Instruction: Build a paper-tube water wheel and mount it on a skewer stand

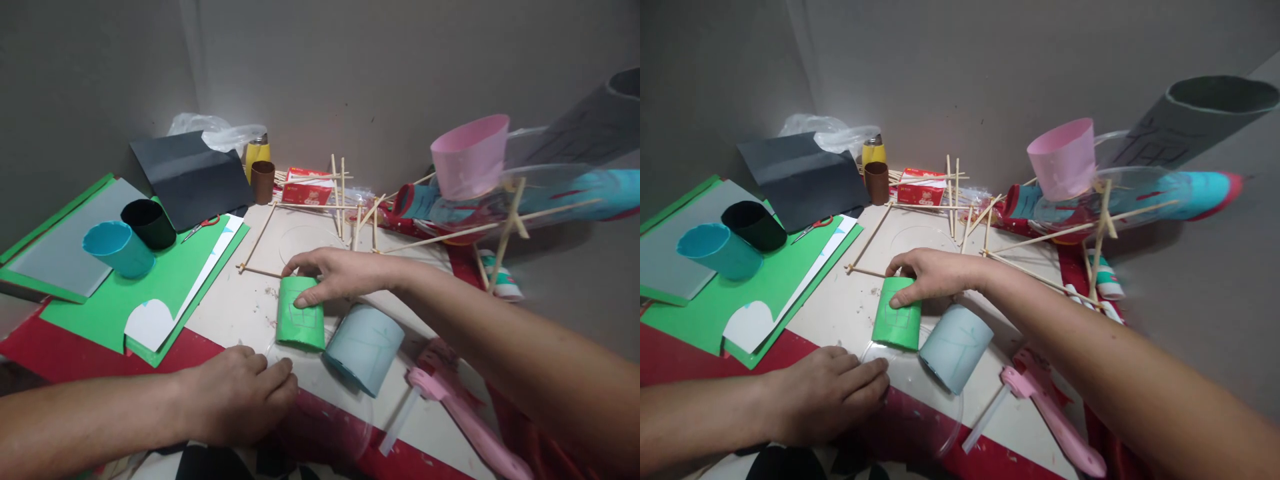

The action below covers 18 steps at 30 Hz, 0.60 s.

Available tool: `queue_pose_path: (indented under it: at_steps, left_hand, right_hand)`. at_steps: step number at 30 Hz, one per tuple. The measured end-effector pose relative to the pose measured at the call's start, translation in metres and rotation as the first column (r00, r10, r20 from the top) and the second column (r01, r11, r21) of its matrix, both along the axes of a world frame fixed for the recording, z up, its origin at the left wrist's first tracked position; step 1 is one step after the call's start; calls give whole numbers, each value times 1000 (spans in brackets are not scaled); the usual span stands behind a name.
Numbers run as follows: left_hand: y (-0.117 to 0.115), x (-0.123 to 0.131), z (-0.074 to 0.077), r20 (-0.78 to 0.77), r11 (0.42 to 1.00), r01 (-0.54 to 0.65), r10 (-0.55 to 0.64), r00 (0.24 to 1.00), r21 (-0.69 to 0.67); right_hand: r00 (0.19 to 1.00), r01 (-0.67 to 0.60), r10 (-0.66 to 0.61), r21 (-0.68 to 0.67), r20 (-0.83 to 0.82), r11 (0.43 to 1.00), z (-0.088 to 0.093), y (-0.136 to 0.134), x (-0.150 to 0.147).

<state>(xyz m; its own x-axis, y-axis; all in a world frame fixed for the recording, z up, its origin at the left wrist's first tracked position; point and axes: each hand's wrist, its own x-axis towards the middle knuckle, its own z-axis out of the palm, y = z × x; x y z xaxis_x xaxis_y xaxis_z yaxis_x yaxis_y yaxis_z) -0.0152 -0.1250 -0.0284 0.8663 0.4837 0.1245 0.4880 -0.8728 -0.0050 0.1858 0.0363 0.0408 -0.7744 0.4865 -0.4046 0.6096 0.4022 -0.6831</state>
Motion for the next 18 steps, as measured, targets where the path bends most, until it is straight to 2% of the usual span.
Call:
queue_pose_path:
  at_steps: [3, 6, 8, 10, 12, 14, 16, 18]
  left_hand:
    - [2, -5, 0, 213, 999, -36, 35, 976, 2]
    - [5, -12, 4, 366, 981, -160, 190, 911, -112]
    - [7, -14, 8, 358, 927, -265, 349, 866, -264]
    - [8, -15, 11, 296, 840, -352, 489, 820, -413]
    - [9, -15, 12, 214, 752, -408, 575, 789, -518]
    - [10, -13, 12, 161, 700, -434, 611, 775, -567]
    - [9, -11, 10, 148, 691, -440, 616, 774, -573]
    - [8, -9, 10, 156, 692, -439, 618, 770, -573]
  right_hand:
    - [999, 47, -46, 200, -8, 979, 8, -7, 1]
    - [987, 147, -107, 423, -116, 894, 14, -20, 6]
    - [966, 236, -128, 567, -223, 789, 19, -36, 13]
    - [935, 331, -147, 653, -321, 681, 24, -58, 22]
    - [912, 396, -181, 678, -368, 619, 29, -85, 33]
    - [914, 401, -226, 672, -336, 622, 27, -113, 45]
    - [939, 343, -228, 678, -256, 651, 17, -139, 56]
    - [963, 240, -250, 752, -104, 614, 0, -160, 63]
